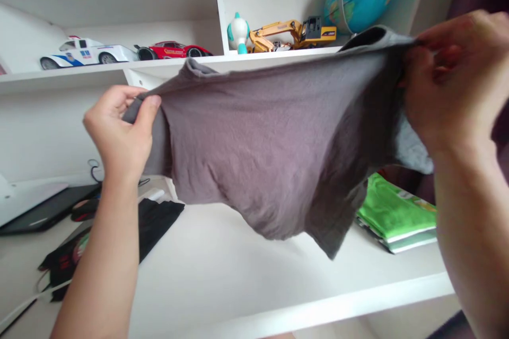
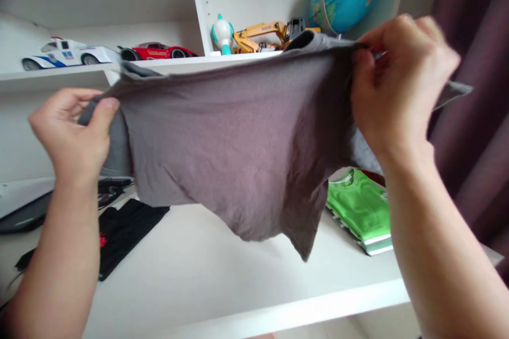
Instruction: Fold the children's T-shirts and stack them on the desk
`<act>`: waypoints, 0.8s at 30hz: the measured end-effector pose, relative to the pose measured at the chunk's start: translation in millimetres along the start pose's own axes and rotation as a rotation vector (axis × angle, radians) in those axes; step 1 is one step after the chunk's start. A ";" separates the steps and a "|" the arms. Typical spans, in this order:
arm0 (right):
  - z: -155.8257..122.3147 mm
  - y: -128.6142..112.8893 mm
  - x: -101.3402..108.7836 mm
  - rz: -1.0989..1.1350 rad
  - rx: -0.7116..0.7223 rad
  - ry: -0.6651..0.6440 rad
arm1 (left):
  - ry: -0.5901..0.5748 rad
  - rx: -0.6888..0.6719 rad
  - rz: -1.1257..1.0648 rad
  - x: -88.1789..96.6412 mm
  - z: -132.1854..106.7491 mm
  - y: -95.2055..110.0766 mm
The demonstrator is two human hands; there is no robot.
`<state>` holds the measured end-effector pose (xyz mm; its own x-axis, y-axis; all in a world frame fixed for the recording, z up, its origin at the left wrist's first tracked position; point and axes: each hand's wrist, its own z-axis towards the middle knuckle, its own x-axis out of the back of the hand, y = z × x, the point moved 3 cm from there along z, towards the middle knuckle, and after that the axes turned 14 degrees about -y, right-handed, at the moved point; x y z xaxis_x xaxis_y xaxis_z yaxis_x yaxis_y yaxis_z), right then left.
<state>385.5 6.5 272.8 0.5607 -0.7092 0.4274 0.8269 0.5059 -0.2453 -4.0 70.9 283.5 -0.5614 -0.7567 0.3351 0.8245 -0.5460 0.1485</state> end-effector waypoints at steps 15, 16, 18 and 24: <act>-121.9 87.5 -250.9 -0.146 -0.111 -1.052 | -1.086 0.085 0.038 -184.6 -182.5 -46.8; -137.2 85.8 -258.2 -0.137 -0.114 -1.104 | -1.158 0.064 -0.001 -191.4 -200.0 -40.1; -163.0 84.8 -269.1 -0.137 -0.152 -1.173 | -1.291 0.072 -0.011 -202.8 -228.7 -35.3; -201.3 98.8 -285.7 -0.198 -0.307 -1.269 | -1.450 0.269 0.164 -224.5 -249.6 -80.0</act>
<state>315.5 160.3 -48.7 0.1403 0.2774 0.9504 0.9599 0.1971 -0.1993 38.4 194.7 -35.8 -0.0378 0.2961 0.9544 0.9490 -0.2884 0.1271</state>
